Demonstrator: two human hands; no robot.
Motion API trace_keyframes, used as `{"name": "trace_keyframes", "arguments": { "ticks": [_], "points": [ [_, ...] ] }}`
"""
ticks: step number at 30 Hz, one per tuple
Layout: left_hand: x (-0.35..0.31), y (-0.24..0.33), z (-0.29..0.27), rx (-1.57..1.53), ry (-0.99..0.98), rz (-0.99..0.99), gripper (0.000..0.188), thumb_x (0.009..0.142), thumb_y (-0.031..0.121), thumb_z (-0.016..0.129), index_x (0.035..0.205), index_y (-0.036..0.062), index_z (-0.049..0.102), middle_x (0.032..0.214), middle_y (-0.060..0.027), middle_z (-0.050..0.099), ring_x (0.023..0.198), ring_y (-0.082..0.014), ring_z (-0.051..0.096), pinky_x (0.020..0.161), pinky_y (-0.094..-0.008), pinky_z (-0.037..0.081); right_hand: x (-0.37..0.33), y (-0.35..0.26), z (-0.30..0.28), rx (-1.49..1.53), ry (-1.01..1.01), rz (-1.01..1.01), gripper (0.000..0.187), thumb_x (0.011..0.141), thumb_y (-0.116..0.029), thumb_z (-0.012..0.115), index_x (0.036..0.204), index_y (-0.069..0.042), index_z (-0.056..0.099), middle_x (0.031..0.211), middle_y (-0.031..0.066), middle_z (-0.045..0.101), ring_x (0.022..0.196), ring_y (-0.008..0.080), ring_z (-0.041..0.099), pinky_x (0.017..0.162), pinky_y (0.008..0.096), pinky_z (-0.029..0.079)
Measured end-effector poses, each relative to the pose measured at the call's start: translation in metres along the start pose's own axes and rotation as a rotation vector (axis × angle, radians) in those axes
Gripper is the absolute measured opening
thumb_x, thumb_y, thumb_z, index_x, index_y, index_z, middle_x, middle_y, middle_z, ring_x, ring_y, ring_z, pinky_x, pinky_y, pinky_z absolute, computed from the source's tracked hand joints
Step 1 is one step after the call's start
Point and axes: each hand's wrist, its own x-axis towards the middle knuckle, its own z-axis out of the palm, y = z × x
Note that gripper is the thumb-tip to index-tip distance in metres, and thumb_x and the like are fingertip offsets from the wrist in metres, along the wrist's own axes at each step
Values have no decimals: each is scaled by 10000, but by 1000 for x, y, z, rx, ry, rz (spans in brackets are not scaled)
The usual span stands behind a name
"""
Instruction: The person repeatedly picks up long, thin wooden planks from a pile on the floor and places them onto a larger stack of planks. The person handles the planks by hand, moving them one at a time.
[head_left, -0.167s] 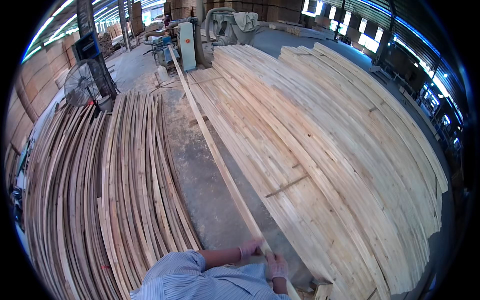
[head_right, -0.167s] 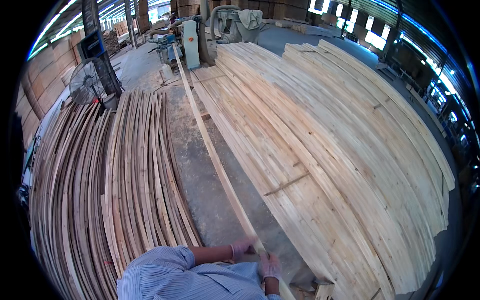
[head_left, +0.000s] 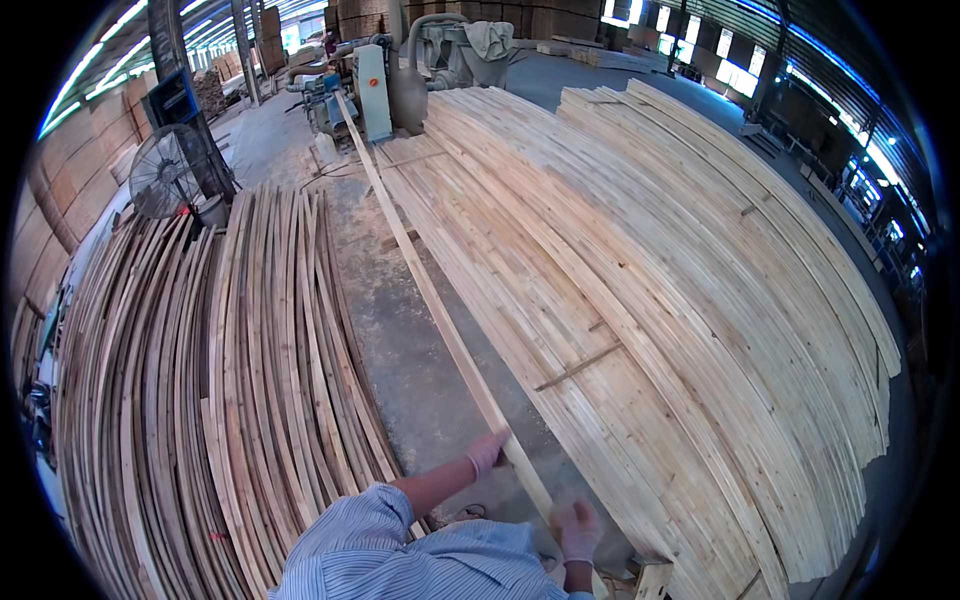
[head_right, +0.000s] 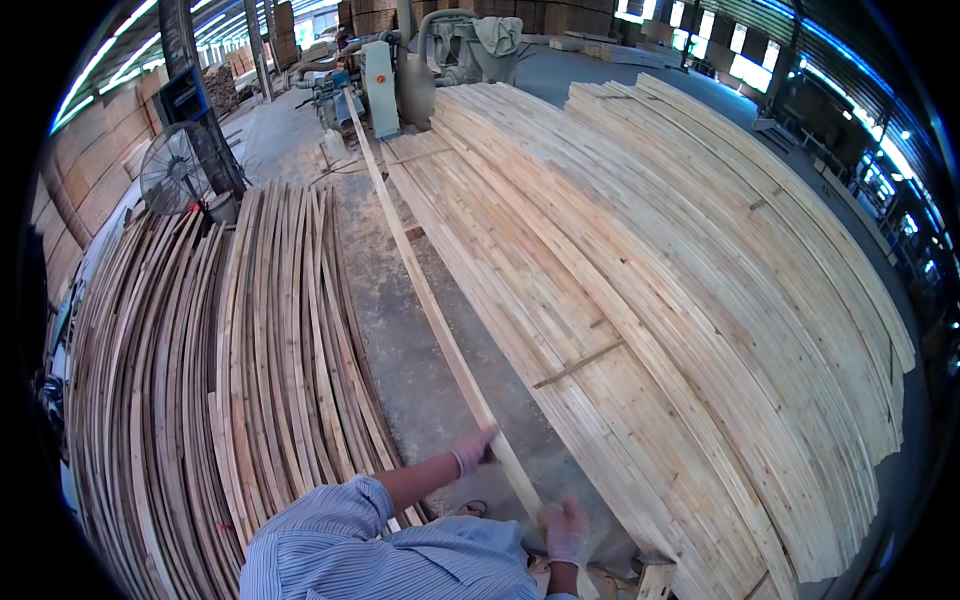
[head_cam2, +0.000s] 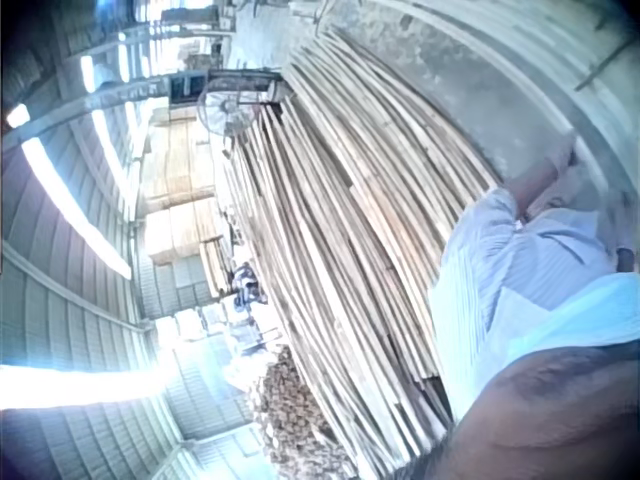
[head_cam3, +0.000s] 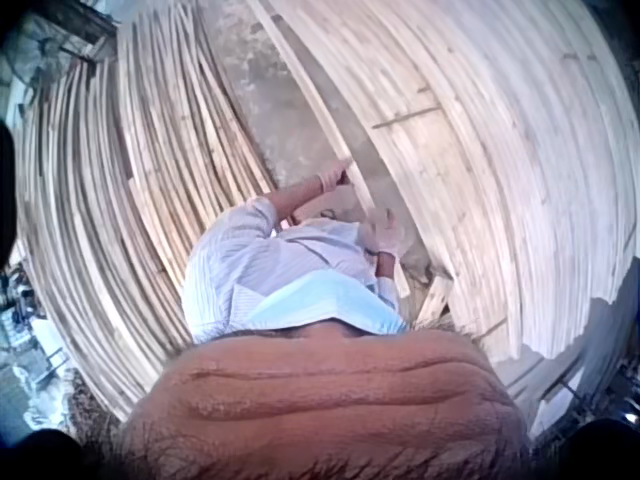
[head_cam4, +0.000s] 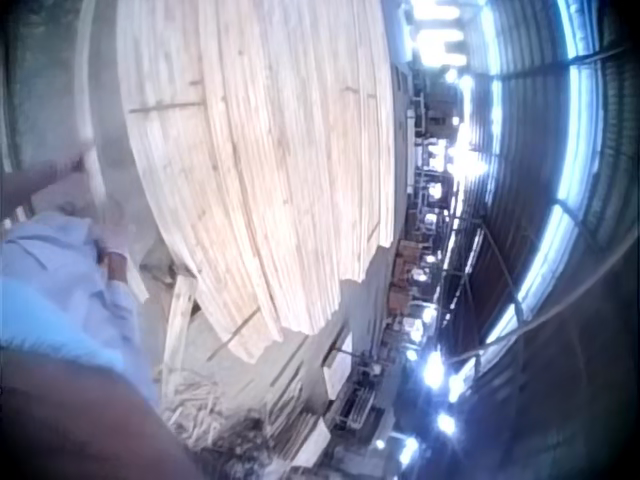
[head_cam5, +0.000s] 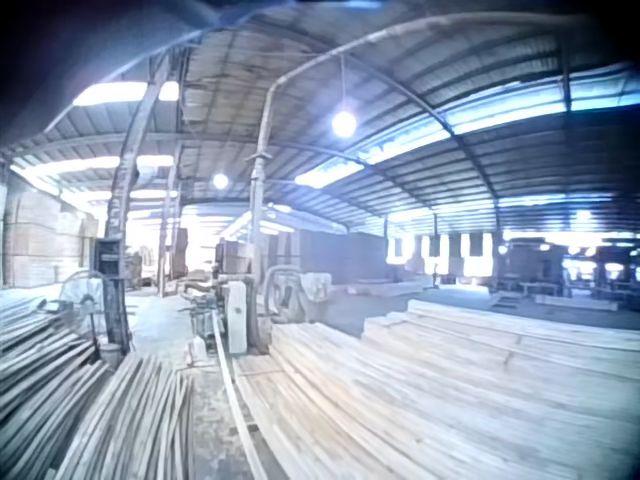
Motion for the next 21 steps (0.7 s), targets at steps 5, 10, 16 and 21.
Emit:
{"name": "trace_keyframes", "arguments": {
  "ticks": [5, 10, 16, 21],
  "points": [
    [55, 66, -38, -137, 176, 15, 444, 971, 483, 680, 1146, 75, 660, 1019, -96, 716, 879, -270, 720, 758, -517, 607, -53, 84, -83, -128, 185, 143, 431, 912, -286, 722, 1193, 39, 705, 1078, 194, 754, 1038, 287, 713, 956, 389, 538],
    [81, 114, -63, -326, 127, 136, 429, 995, 482, 647, 1218, 116, 623, 1033, -76, 687, 915, -282, 694, 802, -549, 593, -110, 169, -159, -340, -566, 687, 944, 864, -627, 697, 1594, -159, 323, 1595, 139, 404, 1468, 395, 338, 1256, 469, 209],
    [60, 91, -31, -219, 204, 75, 443, 997, 517, 630, 1211, 130, 606, 1027, -57, 671, 904, -269, 690, 794, -493, 592, -180, 215, -185, -498, -487, 630, 737, 879, -549, 678, 1448, -143, 443, 1447, 159, 501, 1362, 395, 437, 1171, 470, 306],
    [67, 44, -37, -170, 392, 134, 464, 1009, 516, 602, 1329, 180, 609, 1258, -65, 672, 1237, -274, 614, 952, -601, 524, -215, 239, -201, -465, -461, 605, 573, 892, -484, 662, 1326, -129, 543, 1324, 176, 581, 1273, 395, 519, 1100, 471, 386]
  ]
}}
